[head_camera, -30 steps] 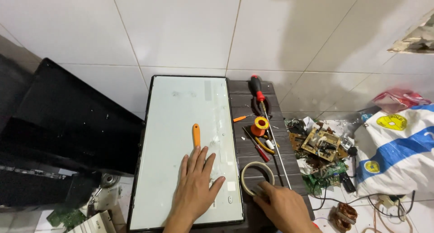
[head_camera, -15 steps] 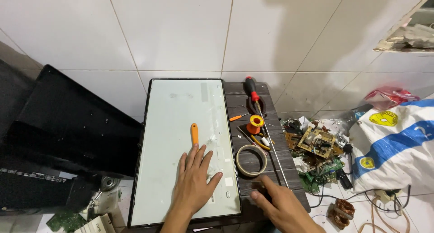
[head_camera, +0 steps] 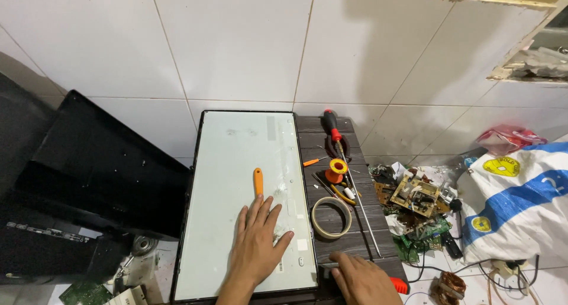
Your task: The person works on the back of a white monitor panel set on a cluttered workbench, prying at its edge with pliers and driving screws with a screwdriver. They handle a tape roll, pick at components, sweep the panel with a brush, and reposition the panel while continuing to work on its edge.
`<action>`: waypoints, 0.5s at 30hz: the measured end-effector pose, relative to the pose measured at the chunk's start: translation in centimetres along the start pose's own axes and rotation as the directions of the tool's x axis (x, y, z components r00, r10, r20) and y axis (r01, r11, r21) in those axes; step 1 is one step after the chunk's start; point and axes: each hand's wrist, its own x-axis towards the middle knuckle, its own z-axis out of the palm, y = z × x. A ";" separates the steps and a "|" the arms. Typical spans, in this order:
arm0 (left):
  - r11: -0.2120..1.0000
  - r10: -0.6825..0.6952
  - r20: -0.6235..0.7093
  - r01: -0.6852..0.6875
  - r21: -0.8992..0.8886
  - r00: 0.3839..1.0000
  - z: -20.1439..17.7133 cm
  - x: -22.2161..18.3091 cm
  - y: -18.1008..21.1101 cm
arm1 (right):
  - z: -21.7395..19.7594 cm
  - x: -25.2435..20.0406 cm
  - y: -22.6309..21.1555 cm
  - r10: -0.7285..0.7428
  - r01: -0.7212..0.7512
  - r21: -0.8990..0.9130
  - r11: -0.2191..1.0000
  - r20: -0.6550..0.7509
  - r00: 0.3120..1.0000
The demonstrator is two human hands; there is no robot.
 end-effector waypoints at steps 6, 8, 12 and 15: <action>1.000 0.008 -0.012 -0.008 0.009 1.000 0.2 0.2 -0.2 | 1.1 0.5 0.7 -0.073 0.093 -0.144 0.985 0.133 0.988; 1.000 0.009 -0.011 -0.009 0.014 1.000 0.3 0.1 -0.3 | 2.5 0.5 1.5 -0.123 0.132 -0.152 0.980 0.065 0.990; 1.000 0.003 -0.002 -0.003 0.010 1.000 0.1 0.2 -0.2 | 3.5 0.7 2.1 -0.204 0.199 -0.160 0.967 -0.018 0.979; 1.000 0.016 -0.032 -0.015 0.020 0.999 0.3 0.2 -0.3 | 3.8 0.6 2.2 -0.258 0.231 -0.200 0.952 -0.124 0.958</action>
